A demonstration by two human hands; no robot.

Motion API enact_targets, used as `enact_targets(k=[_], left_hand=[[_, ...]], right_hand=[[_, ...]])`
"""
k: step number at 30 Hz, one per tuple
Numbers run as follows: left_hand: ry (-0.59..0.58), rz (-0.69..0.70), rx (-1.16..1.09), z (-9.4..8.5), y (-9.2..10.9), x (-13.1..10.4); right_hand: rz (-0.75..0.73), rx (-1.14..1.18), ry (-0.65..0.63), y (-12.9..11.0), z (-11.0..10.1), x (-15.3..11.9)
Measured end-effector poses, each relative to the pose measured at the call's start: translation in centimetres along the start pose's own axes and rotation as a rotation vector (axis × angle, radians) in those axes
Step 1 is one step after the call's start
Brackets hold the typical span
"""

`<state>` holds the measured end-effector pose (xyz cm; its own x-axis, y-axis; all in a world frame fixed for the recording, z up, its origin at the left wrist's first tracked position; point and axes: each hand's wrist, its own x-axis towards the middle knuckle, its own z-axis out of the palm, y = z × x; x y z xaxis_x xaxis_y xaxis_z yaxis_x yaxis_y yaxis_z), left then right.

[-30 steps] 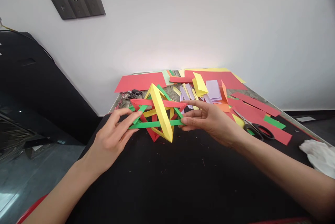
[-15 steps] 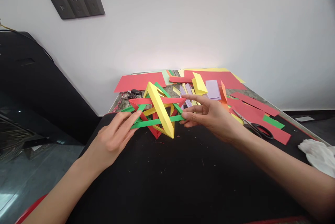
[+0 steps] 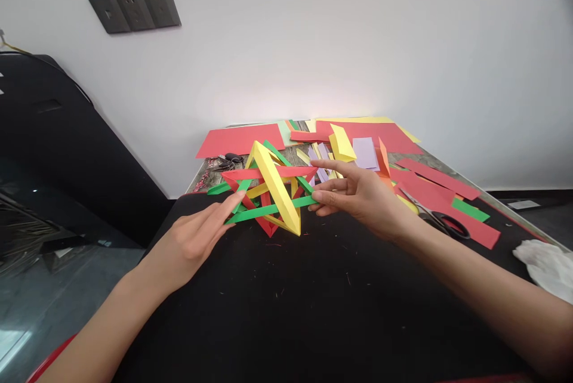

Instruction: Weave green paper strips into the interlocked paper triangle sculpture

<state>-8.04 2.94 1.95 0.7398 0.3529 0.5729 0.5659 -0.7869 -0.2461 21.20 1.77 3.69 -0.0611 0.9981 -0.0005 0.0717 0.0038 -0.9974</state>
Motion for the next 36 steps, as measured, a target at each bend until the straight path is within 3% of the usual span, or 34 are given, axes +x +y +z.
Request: enact_targets(k=[4,19,28,36], left_hand=[[-0.044,0.014,0.009,-0.3,-0.1,-0.1],[0.141,0.036,0.019,0.4,-0.5,-0.4],[0.187,-0.104,-0.25,-0.1,0.3,0.8],[0.264,-0.194,-0.358,0.1,1.1,1.1]], right_hand=[[0.001,-0.008,-0.013,0.0,-0.1,0.1],[-0.054,0.069,-0.073,1.4,-0.5,0.4],[-0.059,0.03,-0.069,1.4,-0.7,0.4],[-0.093,-0.063,-0.067,1.6,-0.8,0.4]])
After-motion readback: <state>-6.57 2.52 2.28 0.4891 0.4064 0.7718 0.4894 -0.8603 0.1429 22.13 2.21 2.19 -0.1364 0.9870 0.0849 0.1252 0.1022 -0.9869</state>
